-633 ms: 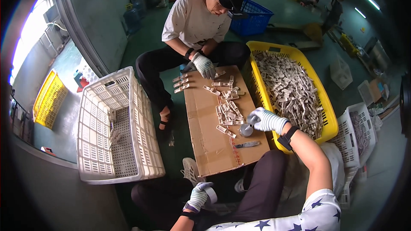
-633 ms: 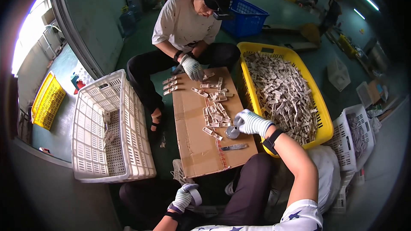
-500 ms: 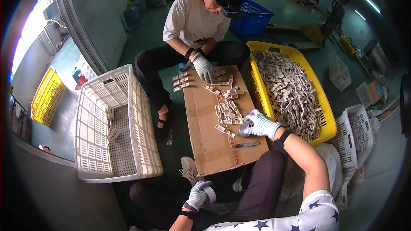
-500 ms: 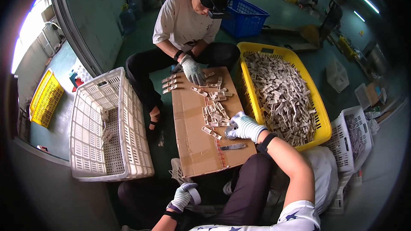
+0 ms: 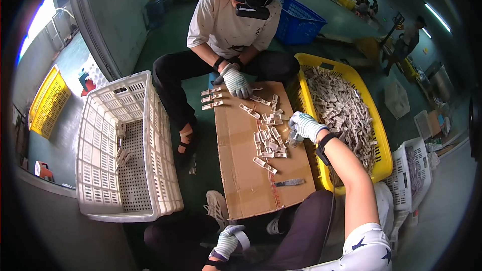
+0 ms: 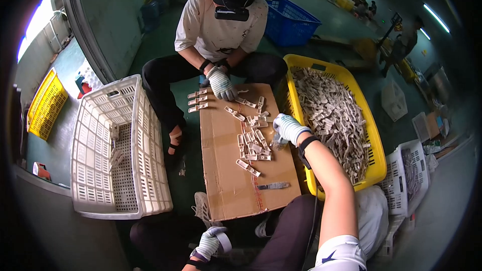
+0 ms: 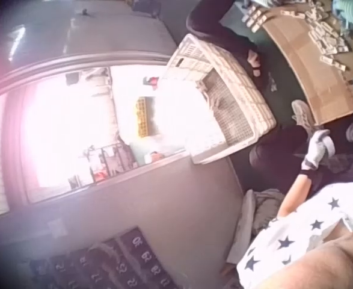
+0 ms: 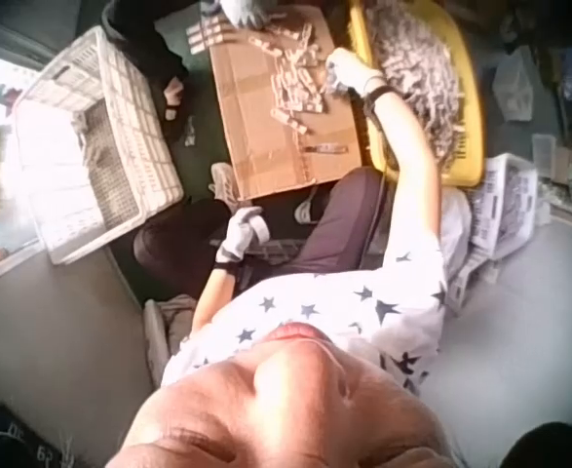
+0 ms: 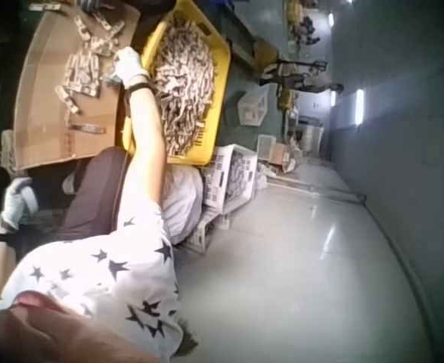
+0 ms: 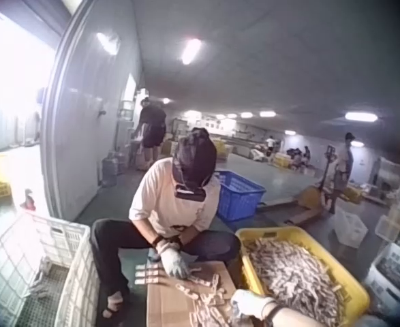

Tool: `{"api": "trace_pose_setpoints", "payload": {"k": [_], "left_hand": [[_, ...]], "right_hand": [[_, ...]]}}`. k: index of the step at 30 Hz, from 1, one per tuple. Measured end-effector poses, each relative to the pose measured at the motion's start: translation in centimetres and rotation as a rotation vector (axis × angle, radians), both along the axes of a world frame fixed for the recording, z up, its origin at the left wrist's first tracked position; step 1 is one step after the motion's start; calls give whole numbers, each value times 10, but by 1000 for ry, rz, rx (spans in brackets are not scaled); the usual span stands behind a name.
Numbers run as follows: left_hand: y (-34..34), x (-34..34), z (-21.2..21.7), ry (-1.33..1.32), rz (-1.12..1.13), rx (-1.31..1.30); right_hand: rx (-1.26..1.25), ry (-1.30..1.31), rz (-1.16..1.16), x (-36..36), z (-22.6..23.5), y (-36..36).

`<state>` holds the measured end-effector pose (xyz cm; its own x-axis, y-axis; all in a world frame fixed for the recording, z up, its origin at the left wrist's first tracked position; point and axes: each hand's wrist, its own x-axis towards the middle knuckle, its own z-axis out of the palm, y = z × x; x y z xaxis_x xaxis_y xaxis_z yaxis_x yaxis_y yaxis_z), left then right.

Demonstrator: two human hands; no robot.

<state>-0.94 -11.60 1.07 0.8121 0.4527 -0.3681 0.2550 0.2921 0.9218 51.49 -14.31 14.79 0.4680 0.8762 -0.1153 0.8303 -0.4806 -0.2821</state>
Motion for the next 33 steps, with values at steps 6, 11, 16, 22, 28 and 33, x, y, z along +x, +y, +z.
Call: {"api": "trace_pose_setpoints", "payload": {"k": [6,11,16,22,28,33], "left_hand": [[-2,-4,-9,56,-11,-138],[1,-3,-11,97,-31,-52],[3,2,1,96,1,-151],[0,-4,-10,50,21,-94],[-1,-2,-21,-149,4,-271],[0,-1,-10,172,88,-215]], "right_hand": [[18,-168,-3,22,8,53],[62,-175,56,42,9,70],[36,45,-310,71,2,73],[111,96,-256,85,-26,104],[80,60,-260,92,-15,94],[396,654,-526,55,9,98]]}}
